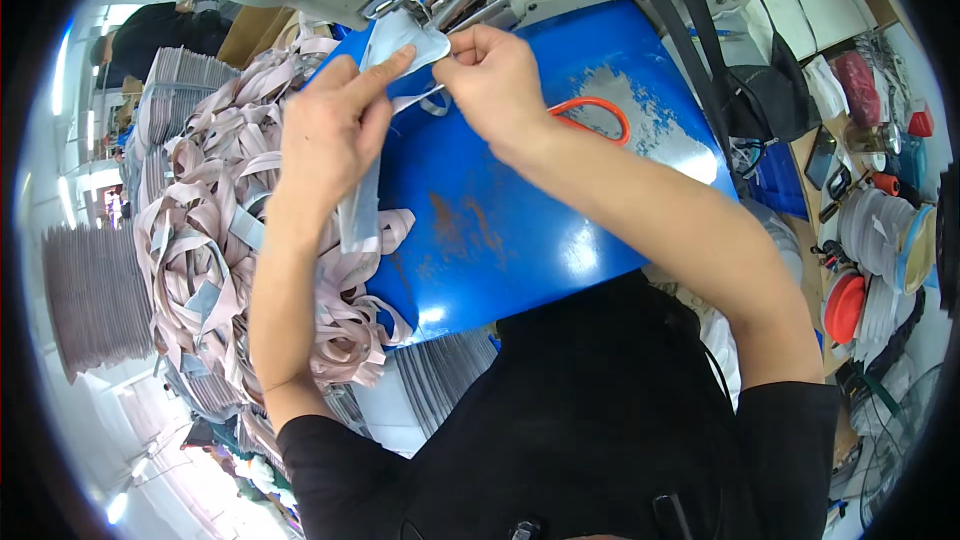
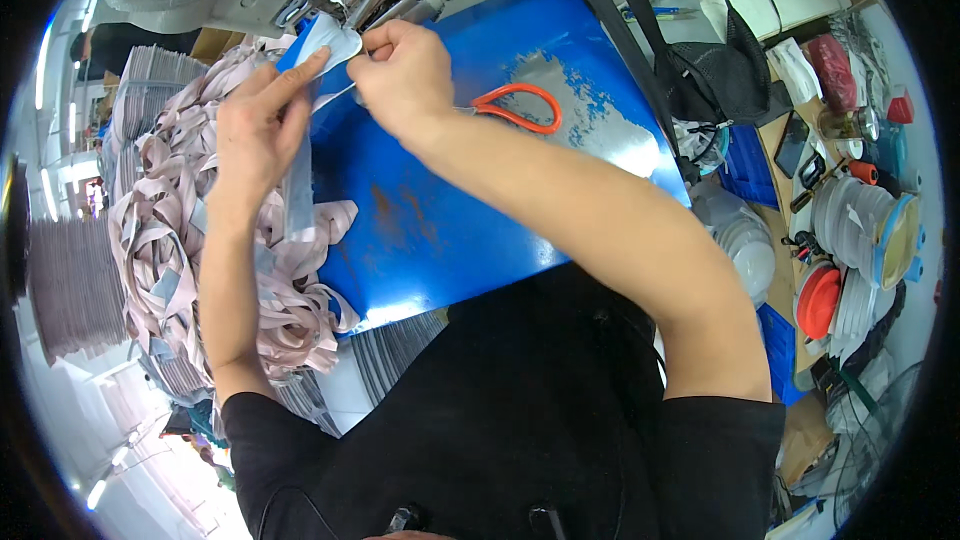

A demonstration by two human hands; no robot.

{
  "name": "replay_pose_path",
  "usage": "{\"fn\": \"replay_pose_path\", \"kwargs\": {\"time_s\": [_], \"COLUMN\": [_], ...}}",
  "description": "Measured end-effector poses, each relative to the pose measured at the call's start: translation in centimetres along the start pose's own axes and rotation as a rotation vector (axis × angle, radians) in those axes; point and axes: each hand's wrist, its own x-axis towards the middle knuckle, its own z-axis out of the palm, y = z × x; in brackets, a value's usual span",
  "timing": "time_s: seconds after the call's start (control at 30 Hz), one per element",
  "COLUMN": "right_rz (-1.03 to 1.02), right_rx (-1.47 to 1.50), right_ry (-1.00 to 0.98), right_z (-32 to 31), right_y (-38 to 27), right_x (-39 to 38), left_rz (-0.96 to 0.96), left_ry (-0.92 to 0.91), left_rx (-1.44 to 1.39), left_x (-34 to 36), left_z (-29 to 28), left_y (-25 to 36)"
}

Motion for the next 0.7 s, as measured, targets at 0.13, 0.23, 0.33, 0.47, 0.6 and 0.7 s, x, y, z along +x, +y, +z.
{"fn": "replay_pose_path", "kwargs": {"time_s": [0.13,0.23,0.33,0.47,0.6,0.7], "right_rz": [0.116,0.193,0.266,0.367,0.340,0.343], "right_rx": [0.058,0.066,0.080,0.086,0.096,0.102], "right_ry": [-0.220,-0.215,-0.200,-0.186,-0.172,-0.175], "right_z": [-3.0,-3.1,-2.9,-2.7,-2.5,-2.5], "right_y": [-2.2,-3.2,-3.6,-3.2,-3.0,-2.8], "right_x": [0.4,-0.1,-0.3,0.3,0.6,0.7], "left_rz": [0.154,0.169,0.170,0.134,0.054,0.025], "left_ry": [-0.108,-0.157,-0.162,-0.154,-0.157,-0.145], "left_rx": [0.018,0.056,0.109,0.195,0.232,0.235], "left_x": [1.7,2.1,2.4,2.6,2.6,2.5], "left_z": [-1.7,-2.4,-2.6,-1.6,-0.8,-0.2], "left_y": [-0.4,0.0,0.5,0.7,1.4,1.7]}}
